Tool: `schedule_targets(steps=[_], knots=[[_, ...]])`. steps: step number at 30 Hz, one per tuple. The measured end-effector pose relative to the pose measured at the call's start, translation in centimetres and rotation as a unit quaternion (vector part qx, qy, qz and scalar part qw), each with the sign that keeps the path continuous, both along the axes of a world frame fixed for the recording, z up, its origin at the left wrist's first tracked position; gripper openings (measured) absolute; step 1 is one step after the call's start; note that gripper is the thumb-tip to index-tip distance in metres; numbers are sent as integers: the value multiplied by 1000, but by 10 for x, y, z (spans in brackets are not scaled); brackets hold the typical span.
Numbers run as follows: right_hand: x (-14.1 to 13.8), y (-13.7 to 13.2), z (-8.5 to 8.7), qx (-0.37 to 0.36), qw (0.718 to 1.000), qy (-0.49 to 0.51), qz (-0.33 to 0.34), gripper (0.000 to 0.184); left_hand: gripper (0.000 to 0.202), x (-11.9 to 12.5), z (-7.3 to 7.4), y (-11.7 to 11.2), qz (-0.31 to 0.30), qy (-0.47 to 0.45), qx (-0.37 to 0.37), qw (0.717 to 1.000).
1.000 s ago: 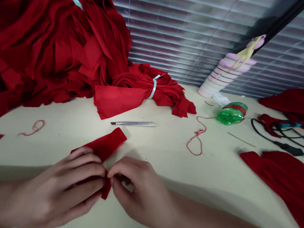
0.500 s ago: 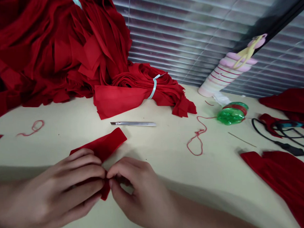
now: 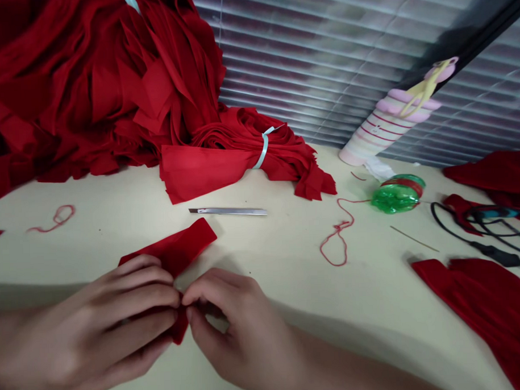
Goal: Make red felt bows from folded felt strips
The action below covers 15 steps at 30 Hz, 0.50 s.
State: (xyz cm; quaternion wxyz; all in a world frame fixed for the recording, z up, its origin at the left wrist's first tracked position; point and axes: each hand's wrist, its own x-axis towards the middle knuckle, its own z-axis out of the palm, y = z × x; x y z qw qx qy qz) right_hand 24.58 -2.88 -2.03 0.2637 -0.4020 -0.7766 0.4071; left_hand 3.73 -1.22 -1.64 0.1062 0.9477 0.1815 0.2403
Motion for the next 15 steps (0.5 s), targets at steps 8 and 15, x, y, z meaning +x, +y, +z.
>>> schedule_targets(steps=[8,15], knots=[[0,-1,2,2,1000,1,2,17,16,-1,0,0,4,-1,-2,1000],[0,0,1,3,1000,1,2,17,11,0,0,-1,2,-9,4,1000]])
